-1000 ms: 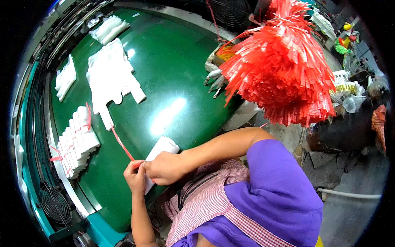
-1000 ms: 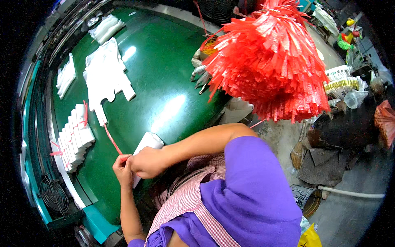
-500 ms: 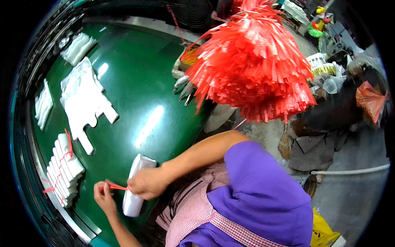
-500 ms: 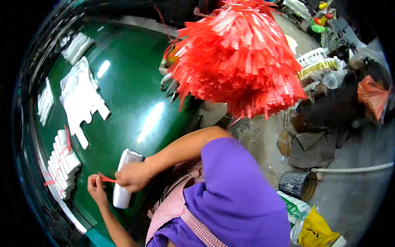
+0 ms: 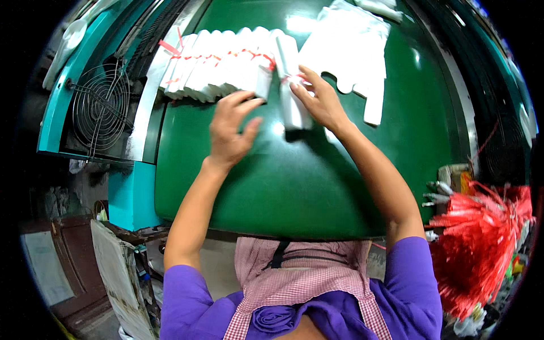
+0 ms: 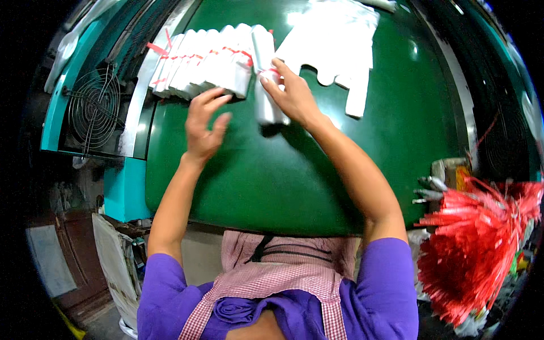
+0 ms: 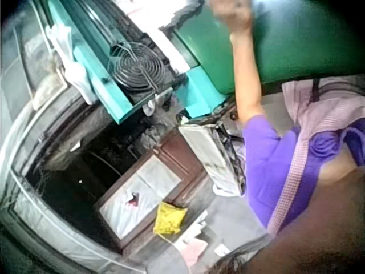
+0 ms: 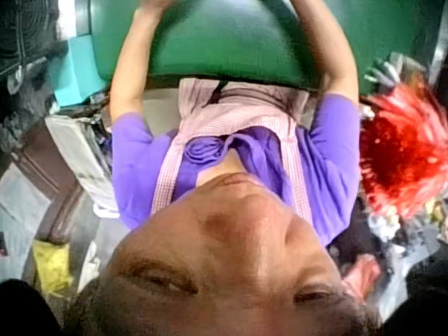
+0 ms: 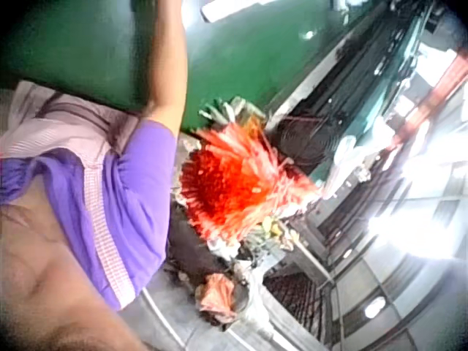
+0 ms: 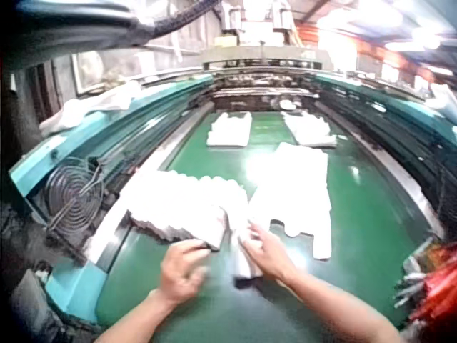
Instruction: The person folds white rectangular items on a green table and secures them with red plastic ties. They repeatedly pick up a flat white item, fold it into a compact bundle, and tie it with a red strip before placing it in a growing stack of finished bundles.
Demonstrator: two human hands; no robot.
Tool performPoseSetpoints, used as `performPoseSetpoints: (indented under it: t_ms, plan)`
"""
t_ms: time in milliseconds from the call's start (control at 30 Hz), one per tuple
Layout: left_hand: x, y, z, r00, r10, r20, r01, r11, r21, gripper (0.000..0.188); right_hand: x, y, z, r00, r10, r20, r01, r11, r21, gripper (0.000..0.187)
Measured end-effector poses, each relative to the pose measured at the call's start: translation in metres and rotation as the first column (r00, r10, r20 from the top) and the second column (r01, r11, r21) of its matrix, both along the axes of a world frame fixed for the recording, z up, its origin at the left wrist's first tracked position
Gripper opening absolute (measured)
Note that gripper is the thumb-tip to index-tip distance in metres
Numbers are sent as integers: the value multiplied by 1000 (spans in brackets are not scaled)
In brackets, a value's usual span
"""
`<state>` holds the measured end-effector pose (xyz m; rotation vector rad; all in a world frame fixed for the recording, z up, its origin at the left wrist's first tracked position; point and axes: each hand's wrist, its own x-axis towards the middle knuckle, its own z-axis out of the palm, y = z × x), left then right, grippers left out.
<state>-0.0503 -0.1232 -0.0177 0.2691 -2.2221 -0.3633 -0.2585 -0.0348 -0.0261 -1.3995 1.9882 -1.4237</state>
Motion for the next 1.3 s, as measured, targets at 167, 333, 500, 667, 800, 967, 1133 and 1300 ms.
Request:
performPoseSetpoints:
  t_ms: [167,333,500,667,800,967,1133,1300]
  plan:
    - [-72,-40,-33,923,144,358,-41,959,-279,34,-53,-34,-12,950,-161,-269,137,985,-105,25]
    - [-106,-58,-46,867,313,388,-220,939,-265,33,-86,43,-38,603,-40,-796,244,960,136,15]
    - [-56,4,-26,940,54,336,2,986,-167,43,-14,123,-7,767,283,-576,-135,948,287,12]
    - [58,112,-14,569,-325,755,368,922,119,81,27,222,22,874,326,-362,-243,936,256,45]
    - [92,130,-22,512,-214,832,315,948,50,99,47,289,10,742,527,-414,-228,779,584,79]
    - [112,144,-38,782,-233,579,245,968,58,76,58,297,-15,754,343,-559,-77,893,444,68]
    - [85,135,-27,805,-459,375,383,886,262,20,40,298,-11,754,387,-531,-303,922,241,35]
    - [0,134,-28,857,-321,403,156,907,390,15,44,238,11,927,367,-74,-353,924,148,20]
